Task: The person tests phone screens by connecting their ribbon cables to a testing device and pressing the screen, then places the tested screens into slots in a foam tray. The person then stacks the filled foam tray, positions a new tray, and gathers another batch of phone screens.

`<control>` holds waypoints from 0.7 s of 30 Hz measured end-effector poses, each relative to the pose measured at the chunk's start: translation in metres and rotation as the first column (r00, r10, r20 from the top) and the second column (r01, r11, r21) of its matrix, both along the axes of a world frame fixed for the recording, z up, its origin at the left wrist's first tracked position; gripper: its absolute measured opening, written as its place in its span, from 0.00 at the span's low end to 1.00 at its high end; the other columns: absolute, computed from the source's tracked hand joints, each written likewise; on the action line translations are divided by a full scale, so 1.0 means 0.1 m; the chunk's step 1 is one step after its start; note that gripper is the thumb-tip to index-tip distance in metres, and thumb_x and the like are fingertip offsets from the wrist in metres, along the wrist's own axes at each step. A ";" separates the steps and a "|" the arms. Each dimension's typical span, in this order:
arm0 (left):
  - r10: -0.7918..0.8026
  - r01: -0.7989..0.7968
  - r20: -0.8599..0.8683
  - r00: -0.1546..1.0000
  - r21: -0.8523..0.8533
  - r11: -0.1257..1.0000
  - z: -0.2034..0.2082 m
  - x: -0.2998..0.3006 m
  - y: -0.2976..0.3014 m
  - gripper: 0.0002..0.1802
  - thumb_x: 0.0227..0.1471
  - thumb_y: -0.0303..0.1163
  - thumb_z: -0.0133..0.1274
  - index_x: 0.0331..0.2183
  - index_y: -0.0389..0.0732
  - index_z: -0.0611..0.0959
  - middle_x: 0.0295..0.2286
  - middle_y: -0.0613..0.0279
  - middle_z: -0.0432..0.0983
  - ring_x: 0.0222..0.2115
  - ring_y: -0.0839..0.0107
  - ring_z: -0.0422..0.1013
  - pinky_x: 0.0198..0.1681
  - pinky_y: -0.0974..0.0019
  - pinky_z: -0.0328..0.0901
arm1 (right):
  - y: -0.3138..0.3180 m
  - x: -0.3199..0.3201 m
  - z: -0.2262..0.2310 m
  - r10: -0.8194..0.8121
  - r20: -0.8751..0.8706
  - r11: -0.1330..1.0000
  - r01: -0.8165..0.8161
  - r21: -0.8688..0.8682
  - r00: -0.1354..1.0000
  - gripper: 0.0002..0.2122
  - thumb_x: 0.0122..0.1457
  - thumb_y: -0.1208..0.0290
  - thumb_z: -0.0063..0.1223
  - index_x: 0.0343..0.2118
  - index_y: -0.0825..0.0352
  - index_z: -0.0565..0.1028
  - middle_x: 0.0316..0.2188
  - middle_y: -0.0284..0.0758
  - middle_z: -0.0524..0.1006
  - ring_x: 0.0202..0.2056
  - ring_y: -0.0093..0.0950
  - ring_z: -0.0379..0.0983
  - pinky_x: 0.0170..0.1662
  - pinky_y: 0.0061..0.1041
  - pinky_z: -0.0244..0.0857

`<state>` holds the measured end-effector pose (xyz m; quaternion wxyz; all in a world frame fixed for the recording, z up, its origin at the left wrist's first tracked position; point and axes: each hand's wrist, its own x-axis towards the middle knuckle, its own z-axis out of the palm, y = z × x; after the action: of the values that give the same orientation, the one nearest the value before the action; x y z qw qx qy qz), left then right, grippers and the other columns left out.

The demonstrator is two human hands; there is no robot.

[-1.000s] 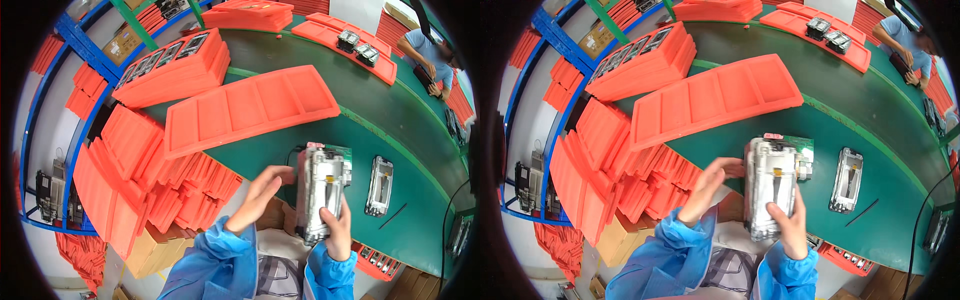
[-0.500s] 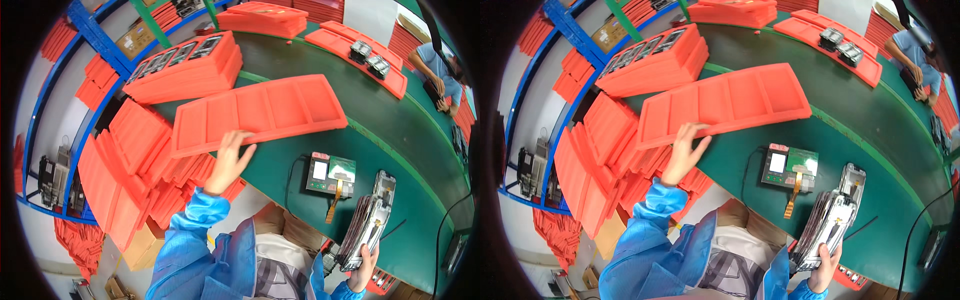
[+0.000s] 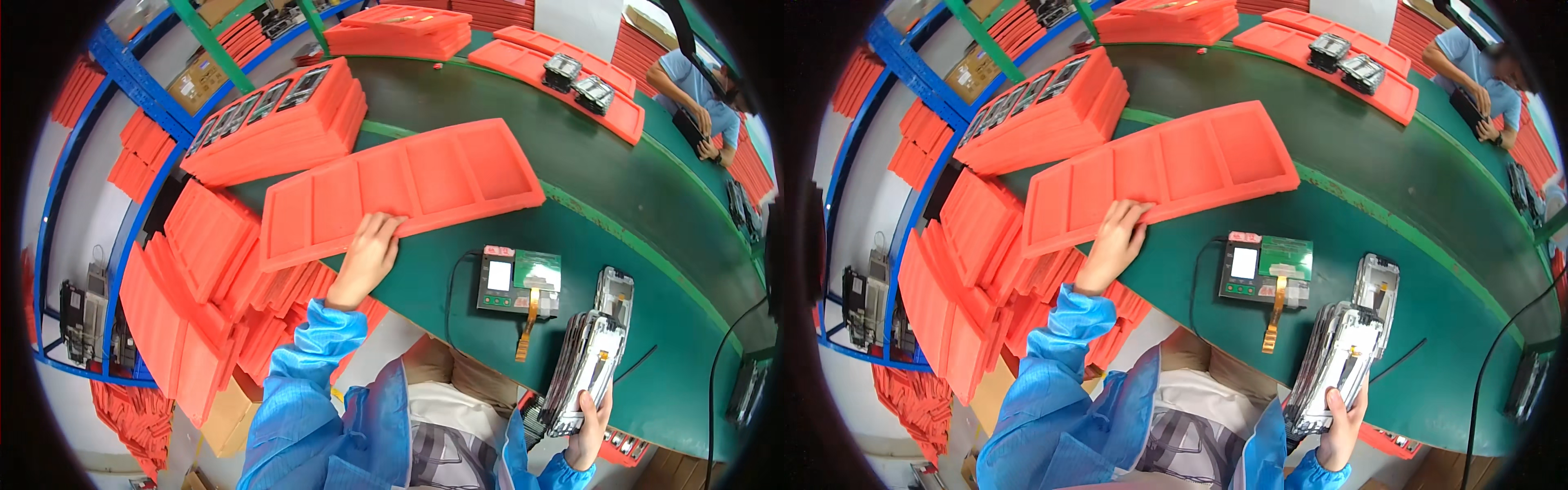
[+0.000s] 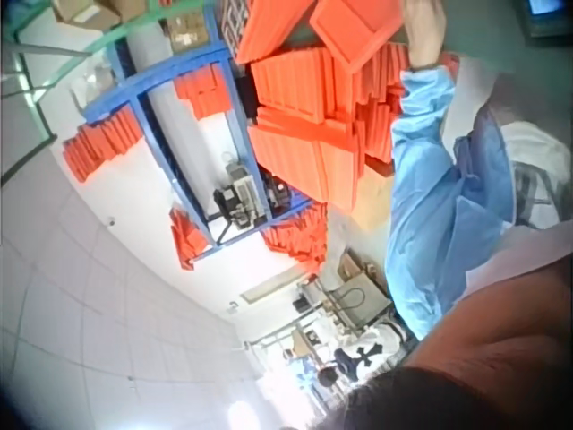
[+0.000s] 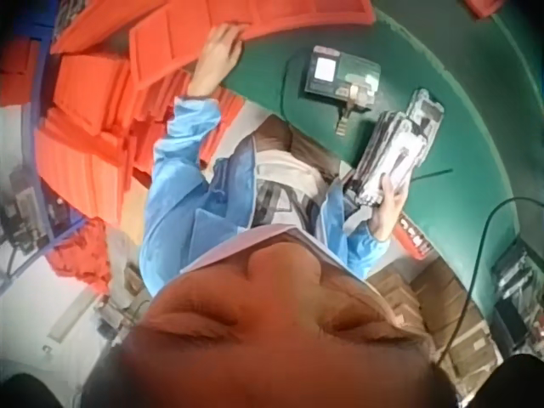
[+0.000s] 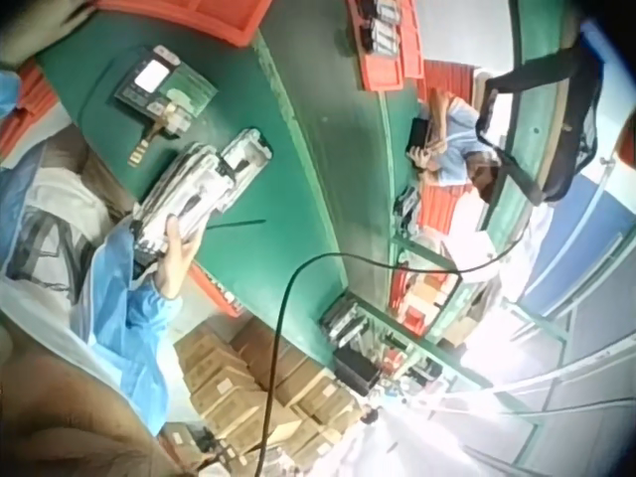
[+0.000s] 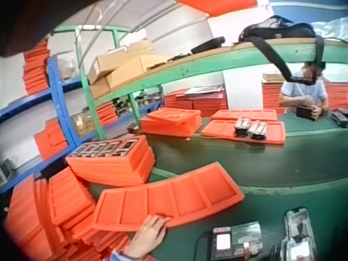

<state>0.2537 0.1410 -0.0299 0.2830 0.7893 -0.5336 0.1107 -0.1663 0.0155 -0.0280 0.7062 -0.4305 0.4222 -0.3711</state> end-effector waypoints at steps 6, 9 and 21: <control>0.021 -0.022 0.041 0.999 0.025 0.999 -0.05 0.10 0.08 0.21 0.49 0.20 0.51 0.48 0.36 0.76 0.40 0.47 0.72 0.44 0.49 0.67 0.50 0.53 0.63 | -0.09 0.08 0.05 0.025 -0.089 1.000 -0.025 0.003 0.996 0.33 0.54 0.77 0.57 0.63 0.73 0.58 0.54 0.39 0.71 0.52 0.28 0.70 0.56 0.25 0.61; 0.093 -0.093 -0.004 0.996 -0.049 0.994 0.10 -0.18 0.05 0.24 0.53 0.24 0.52 0.53 0.36 0.73 0.48 0.46 0.69 0.49 0.49 0.66 0.54 0.55 0.61 | -0.14 0.15 0.12 0.102 -0.065 0.994 -0.099 0.050 0.993 0.32 0.55 0.76 0.58 0.63 0.72 0.59 0.53 0.38 0.71 0.52 0.26 0.68 0.55 0.24 0.61; -0.342 0.244 -0.915 -0.214 -0.389 0.888 -0.06 -2.45 -0.43 0.41 0.62 0.33 0.46 0.66 0.34 0.42 0.66 0.50 0.39 0.68 0.62 0.36 0.67 0.57 0.38 | -0.14 0.30 0.13 0.105 -0.086 0.994 -0.106 -0.003 0.991 0.29 0.56 0.73 0.58 0.61 0.71 0.62 0.51 0.37 0.72 0.51 0.25 0.68 0.56 0.25 0.60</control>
<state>0.0084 0.0978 -0.0362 0.6255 0.4422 -0.3046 -0.5660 -0.1362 0.0016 -0.0153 0.7045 -0.4705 0.4271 -0.3160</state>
